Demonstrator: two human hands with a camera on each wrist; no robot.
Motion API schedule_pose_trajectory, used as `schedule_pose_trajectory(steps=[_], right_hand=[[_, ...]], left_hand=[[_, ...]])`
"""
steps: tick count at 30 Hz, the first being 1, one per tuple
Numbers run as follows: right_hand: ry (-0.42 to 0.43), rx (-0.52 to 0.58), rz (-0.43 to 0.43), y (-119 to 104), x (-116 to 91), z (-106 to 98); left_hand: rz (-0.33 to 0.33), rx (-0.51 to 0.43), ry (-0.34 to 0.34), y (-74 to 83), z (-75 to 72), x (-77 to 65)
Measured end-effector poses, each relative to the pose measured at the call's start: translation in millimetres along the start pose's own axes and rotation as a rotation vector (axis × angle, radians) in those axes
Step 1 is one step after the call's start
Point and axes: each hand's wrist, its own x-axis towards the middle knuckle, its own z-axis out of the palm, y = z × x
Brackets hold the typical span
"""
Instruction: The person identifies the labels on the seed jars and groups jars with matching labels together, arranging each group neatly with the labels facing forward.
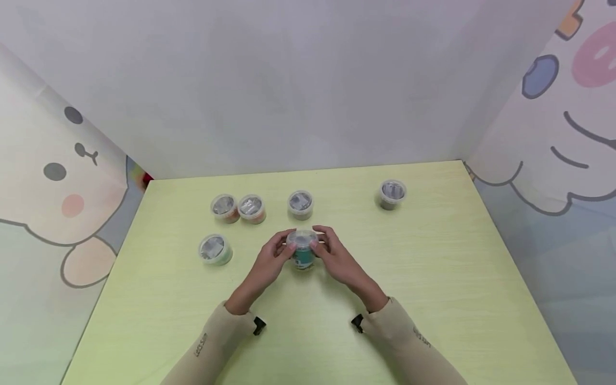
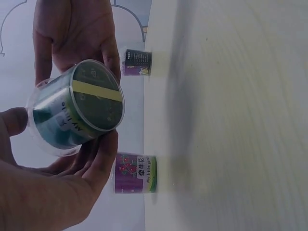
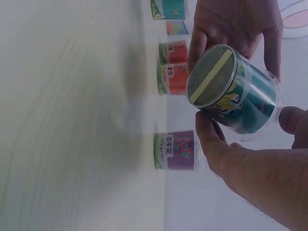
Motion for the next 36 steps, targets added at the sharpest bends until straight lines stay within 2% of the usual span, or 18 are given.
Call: schedule_pose_trajectory(steps=[5, 9, 14, 20, 24, 28, 32, 36], right_hand=[[0.027, -0.013, 0.031, 0.4, 1.2, 4.8], [0.042, -0.048, 0.045, 0.7, 3.0, 9.2], [0.036, -0.063, 0.029, 2.3, 4.9, 10.1], [-0.023, -0.021, 0.022, 3.3, 6.4, 9.3], [-0.048, -0.032, 0.009, 0.6, 7.3, 11.2], [-0.080, -0.076, -0.050, -1.2, 11.6, 14.6], [-0.127, -0.090, -0.120, -0.2, 18.5, 19.5], [-0.174, -0.084, -0.166, 0.7, 25.7, 26.2]], left_hand=[[0.038, -0.007, 0.062, -1.0, 1.0, -0.2], [0.033, 0.009, 0.080, -2.2, 1.5, -0.3], [0.027, 0.019, 0.061, -2.2, -2.0, -1.2], [0.000, 0.051, 0.013, -2.6, -10.9, -2.6], [0.014, 0.062, -0.006, -3.2, -17.4, -4.6], [0.030, 0.070, -0.031, -3.5, -26.7, -8.5], [0.048, 0.140, -0.068, -2.5, -38.9, -13.2], [0.079, 0.272, -0.075, -0.5, -51.7, -19.1]])
